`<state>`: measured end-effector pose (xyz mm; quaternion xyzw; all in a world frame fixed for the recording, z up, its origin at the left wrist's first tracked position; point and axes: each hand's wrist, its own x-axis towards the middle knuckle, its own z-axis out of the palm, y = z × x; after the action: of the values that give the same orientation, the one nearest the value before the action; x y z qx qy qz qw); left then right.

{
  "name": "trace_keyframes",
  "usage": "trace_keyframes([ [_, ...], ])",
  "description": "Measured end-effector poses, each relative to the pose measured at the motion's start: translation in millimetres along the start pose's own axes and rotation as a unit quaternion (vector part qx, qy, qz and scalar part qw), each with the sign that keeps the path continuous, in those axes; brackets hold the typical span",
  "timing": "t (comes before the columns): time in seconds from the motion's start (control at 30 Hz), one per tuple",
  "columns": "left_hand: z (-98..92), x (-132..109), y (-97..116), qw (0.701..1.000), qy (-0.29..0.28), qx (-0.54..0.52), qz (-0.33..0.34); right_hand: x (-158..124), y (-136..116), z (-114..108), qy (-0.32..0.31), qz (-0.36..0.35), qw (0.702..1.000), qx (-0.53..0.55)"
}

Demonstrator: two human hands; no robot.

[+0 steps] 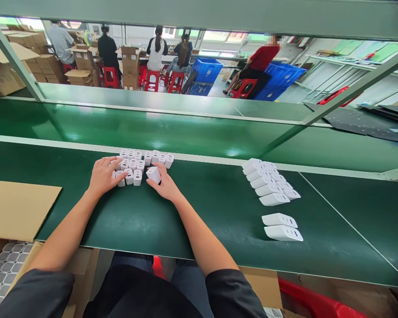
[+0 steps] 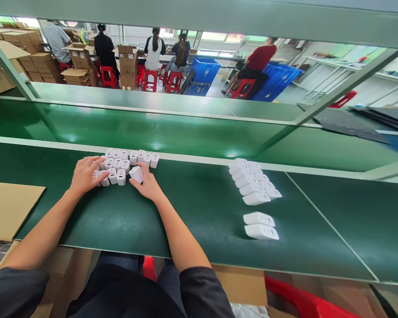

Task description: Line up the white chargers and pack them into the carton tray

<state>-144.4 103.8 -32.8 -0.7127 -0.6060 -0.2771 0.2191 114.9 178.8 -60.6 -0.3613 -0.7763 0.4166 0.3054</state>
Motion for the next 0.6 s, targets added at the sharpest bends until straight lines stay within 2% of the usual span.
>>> trace_keyframes([
  [0.2, 9.3, 4.0, -3.1, 0.999, 0.008, -0.018, 0.038, 1.0, -5.1, -0.2, 0.015, -0.039, 0.995, -0.092],
  [0.3, 13.1, 5.3, -3.0, 0.999, 0.02, -0.017, 0.04, 0.5, -1.5, -3.5, 0.012, -0.046, 0.995, -0.088],
  [0.4, 14.6, 4.1, -8.8, 0.999, 0.033, -0.006, 0.019, 2.1, 3.1, 0.4, -0.021, -0.056, 0.996, -0.061],
  [0.53, -0.9, 2.0, -17.2, 0.999, 0.041, -0.022, 0.003, 7.6, -7.5, 13.7, -0.031, -0.062, 0.996, -0.049],
  [0.6, -9.0, 8.5, -9.1, 0.997, 0.031, -0.067, 0.015, 5.5, -24.6, 17.8, -0.018, -0.056, 0.997, -0.055],
])
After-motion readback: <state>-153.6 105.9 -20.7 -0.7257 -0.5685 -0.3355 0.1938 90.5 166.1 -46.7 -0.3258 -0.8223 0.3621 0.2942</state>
